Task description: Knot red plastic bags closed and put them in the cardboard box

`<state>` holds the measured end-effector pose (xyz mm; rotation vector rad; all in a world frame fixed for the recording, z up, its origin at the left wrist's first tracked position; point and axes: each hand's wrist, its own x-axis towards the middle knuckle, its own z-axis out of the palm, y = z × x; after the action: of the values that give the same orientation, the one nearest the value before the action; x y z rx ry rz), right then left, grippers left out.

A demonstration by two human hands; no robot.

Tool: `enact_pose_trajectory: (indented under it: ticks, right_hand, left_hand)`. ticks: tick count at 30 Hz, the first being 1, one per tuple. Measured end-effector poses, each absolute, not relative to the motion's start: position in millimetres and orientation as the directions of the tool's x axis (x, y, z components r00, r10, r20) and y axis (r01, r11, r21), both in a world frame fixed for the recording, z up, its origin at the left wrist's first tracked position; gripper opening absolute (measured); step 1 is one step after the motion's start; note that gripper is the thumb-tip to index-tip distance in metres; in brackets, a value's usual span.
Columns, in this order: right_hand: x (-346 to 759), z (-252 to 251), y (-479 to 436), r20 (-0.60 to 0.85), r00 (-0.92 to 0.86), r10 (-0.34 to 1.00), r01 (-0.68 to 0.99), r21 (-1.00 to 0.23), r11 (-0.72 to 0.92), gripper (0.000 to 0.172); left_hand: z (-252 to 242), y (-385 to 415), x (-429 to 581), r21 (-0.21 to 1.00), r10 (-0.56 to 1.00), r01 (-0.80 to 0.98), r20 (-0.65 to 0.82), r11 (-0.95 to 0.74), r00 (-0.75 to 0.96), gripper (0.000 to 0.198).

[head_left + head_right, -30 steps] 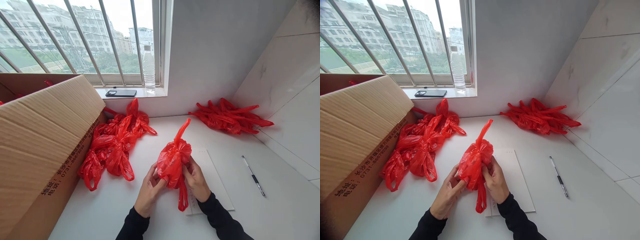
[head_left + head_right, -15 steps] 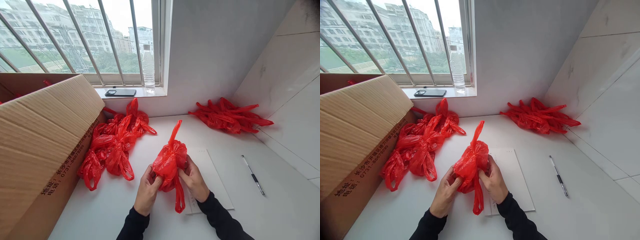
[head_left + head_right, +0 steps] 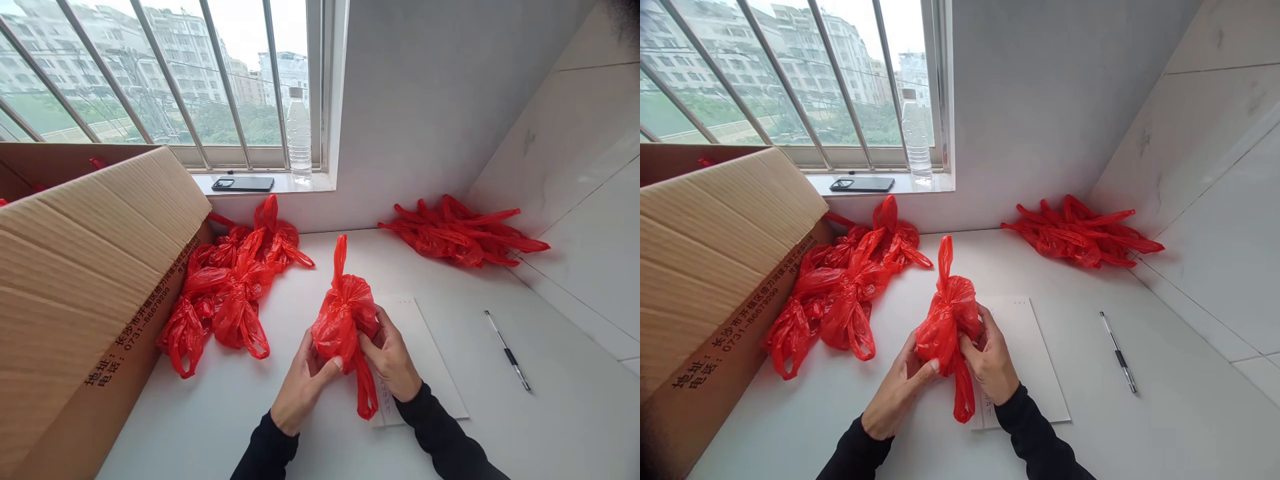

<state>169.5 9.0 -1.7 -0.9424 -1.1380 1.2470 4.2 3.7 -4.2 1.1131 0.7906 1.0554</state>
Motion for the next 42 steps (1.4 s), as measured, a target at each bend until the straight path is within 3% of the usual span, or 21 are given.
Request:
enact_pose_trajectory:
  ticks: [6,13,18,22,31,34,39,42]
  right_hand:
    - [165.9,-5.3,7.6,0.105,-0.089,0.99,-0.251,-0.965,0.079,0.041]
    - [167.8,-9.2,8.4,0.111,-0.155,0.982,-0.27,-0.961,0.066,0.055]
    - [165.7,-9.6,8.0,0.135,-0.143,0.98,-0.241,-0.966,0.098,0.053]
    - [164.7,-7.1,5.8,0.129,-0.171,0.977,-0.244,-0.966,0.085,0.05]
    - [165.8,-1.0,7.1,0.125,-0.195,0.973,-0.21,-0.974,0.083,0.048]
    - [167.5,3.3,7.0,0.15,-0.197,0.969,-0.229,-0.968,0.103,0.038]
    - [171.3,11.5,4.9,0.177,-0.256,0.951,-0.278,-0.955,0.103,0.027]
    - [171.8,12.3,4.3,0.173,-0.279,0.945,-0.315,-0.946,0.08,0.022]
  left_hand:
    - [-3.1,3.6,6.9,0.978,0.98,-0.176,-0.077,0.11,0.184,0.03]
    - [-11.9,5.4,-2.1,0.963,0.983,-0.227,-0.119,0.148,0.137,0.02]
    - [-3.4,2.6,0.5,0.974,0.978,-0.199,-0.066,0.106,0.197,0.038]
    - [-3.5,5.0,0.6,0.981,0.988,-0.161,-0.085,0.105,0.128,0.032]
    - [-8.0,3.2,2.4,0.947,0.993,-0.304,-0.084,0.104,0.077,0.059]
    - [-3.4,1.3,1.2,0.887,0.987,-0.434,-0.125,0.157,0.103,0.062]
    - [5.8,3.0,-4.6,0.61,0.896,-0.667,-0.38,0.428,0.228,0.035]
    - [9.0,3.1,-2.2,0.598,0.91,-0.701,-0.368,0.388,0.19,0.035]
